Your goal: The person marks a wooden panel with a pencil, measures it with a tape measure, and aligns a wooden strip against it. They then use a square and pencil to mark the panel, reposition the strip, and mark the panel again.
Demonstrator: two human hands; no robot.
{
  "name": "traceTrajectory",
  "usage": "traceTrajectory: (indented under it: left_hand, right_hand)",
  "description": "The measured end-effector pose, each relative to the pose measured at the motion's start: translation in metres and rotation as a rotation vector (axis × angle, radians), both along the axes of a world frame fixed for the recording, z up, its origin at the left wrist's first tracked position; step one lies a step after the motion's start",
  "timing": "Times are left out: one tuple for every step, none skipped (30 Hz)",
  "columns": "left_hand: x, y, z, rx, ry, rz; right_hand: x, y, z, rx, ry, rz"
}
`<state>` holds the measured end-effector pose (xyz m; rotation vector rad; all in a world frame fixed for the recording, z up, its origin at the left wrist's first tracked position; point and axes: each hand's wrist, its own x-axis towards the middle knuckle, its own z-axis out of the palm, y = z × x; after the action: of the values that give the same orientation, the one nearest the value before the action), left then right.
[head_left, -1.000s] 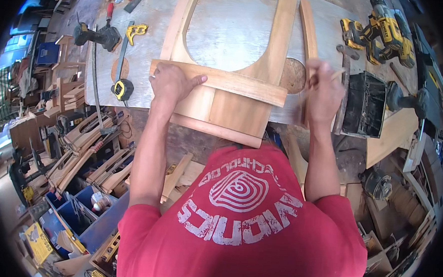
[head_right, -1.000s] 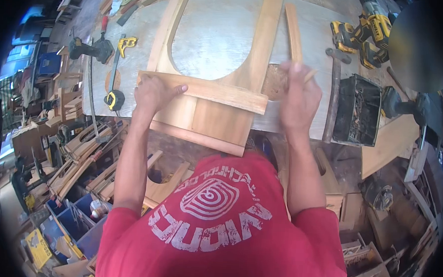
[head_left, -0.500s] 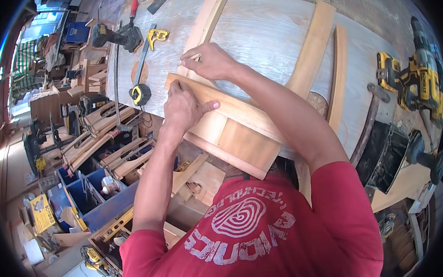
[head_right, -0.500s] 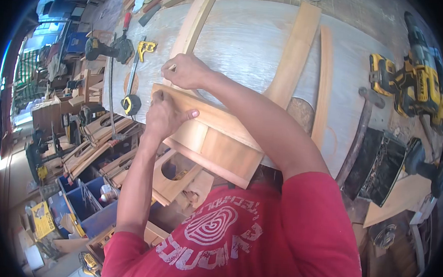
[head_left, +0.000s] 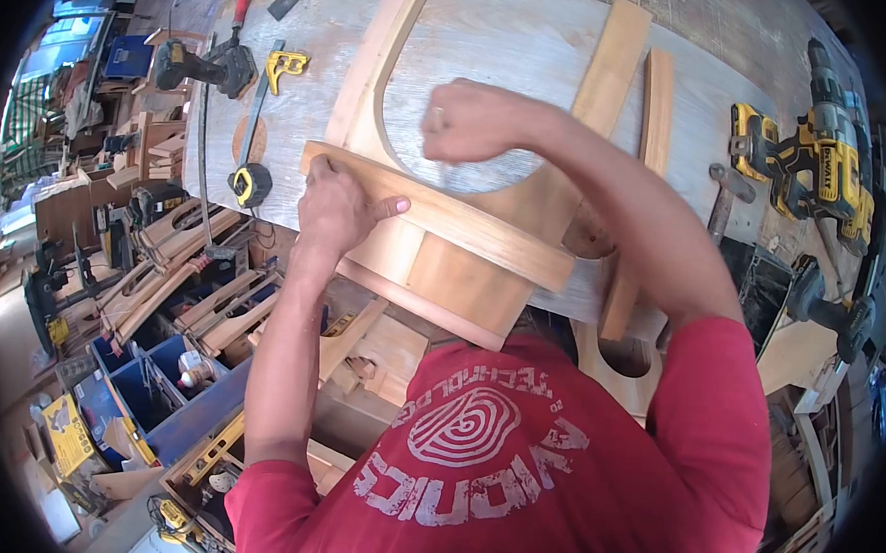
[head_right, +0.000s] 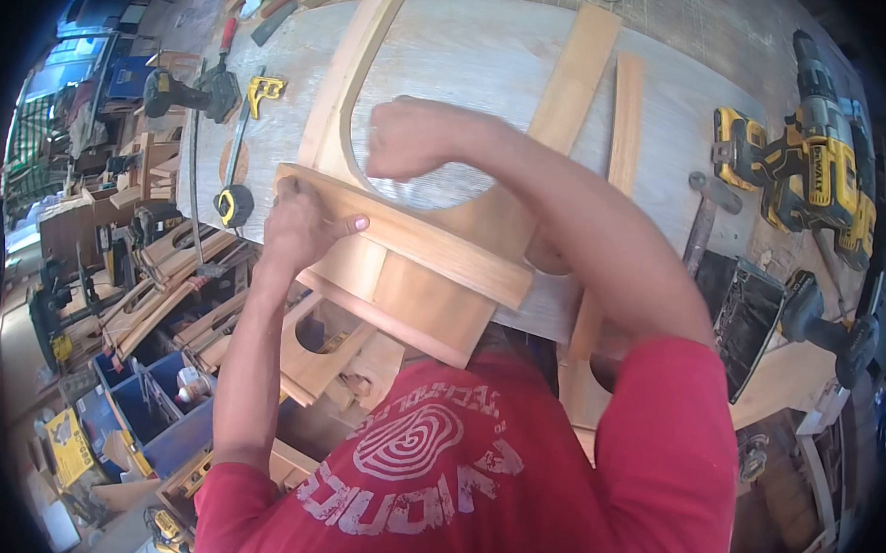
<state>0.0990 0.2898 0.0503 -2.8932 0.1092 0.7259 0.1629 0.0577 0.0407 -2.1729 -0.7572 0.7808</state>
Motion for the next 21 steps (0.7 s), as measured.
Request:
traceTrajectory:
  left_hand:
    - [0.0, 0.004, 0.001, 0.002, 0.005, 0.001]
    - [0.0, 0.003, 0.002, 0.007, 0.009, 0.005]
    - [0.0, 0.002, 0.001, 0.01, 0.011, 0.006]
    - [-0.001, 0.001, 0.001, 0.014, 0.012, 0.007]
    - [0.0, 0.0, 0.001, 0.02, 0.009, 0.008]
    - [0.0, 0.001, -0.002, 0.025, -0.02, -0.007]
    - [-0.002, 0.004, -0.007, 0.033, -0.048, -0.021]
    - [-0.002, 0.011, -0.01, 0.039, -0.075, -0.037]
    - [-0.002, 0.009, -0.008, 0.038, -0.058, -0.025]
    - [-0.001, 0.008, -0.006, 0.034, -0.04, -0.012]
    - [0.0, 0.005, -0.004, 0.029, -0.022, 0.0]
    - [0.001, 0.002, -0.001, 0.04, 0.013, 0.013]
    - [0.003, -0.001, 0.004, 0.049, 0.046, 0.027]
    - [0.006, -0.003, 0.006, 0.055, 0.079, 0.042]
    - [0.007, 0.004, 0.001, 0.058, 0.05, 0.008]
    - [0.008, 0.009, -0.007, 0.06, 0.024, -0.026]
    - [0.005, 0.013, -0.013, 0.056, 0.007, -0.059]
    - [0.003, 0.01, -0.011, 0.066, 0.035, -0.027]
    - [0.006, 0.004, -0.004, 0.072, 0.059, 0.0]
    - [0.008, 0.0, 0.001, 0.078, 0.08, 0.022]
    - [0.004, -0.001, 0.002, 0.041, 0.04, 0.011]
  right_hand:
    - [-0.005, -0.007, 0.006, 0.034, 0.001, -0.031]
    - [-0.009, -0.019, 0.01, 0.072, 0.001, -0.059]
    - [-0.011, -0.025, 0.012, 0.111, -0.001, -0.088]
    - [-0.01, -0.023, 0.008, 0.283, -0.035, -0.16]
    - [-0.008, -0.015, 0.003, 0.457, -0.073, -0.231]
    - [-0.005, -0.007, 0.003, 0.636, -0.113, -0.302]
    - [-0.001, 0.003, 0.007, 0.531, -0.072, -0.318]
    - [0.006, 0.024, -0.001, 0.549, -0.094, -0.305]
    - [0.014, 0.047, -0.021, 0.566, -0.112, -0.29]
    - [0.021, 0.067, -0.039, 0.581, -0.13, -0.275]
    - [0.026, 0.084, -0.051, 0.575, -0.124, -0.285]
    - [0.03, 0.101, -0.063, 0.566, -0.116, -0.295]
    - [0.033, 0.11, -0.07, 0.555, -0.109, -0.302]
    - [0.035, 0.113, -0.072, 0.532, -0.115, -0.279]
    - [0.035, 0.118, -0.074, 0.504, -0.118, -0.257]
    - [0.034, 0.118, -0.078, 0.475, -0.118, -0.237]
    - [0.03, 0.111, -0.074, 0.481, -0.091, -0.226]
    - [0.025, 0.095, -0.064, 0.479, -0.058, -0.216]
    - [0.02, 0.077, -0.056, 0.472, -0.029, -0.209]
    - [0.011, 0.06, -0.053, 0.413, 0.003, -0.21]
    - [0.0, 0.042, -0.048, 0.357, 0.032, -0.211]
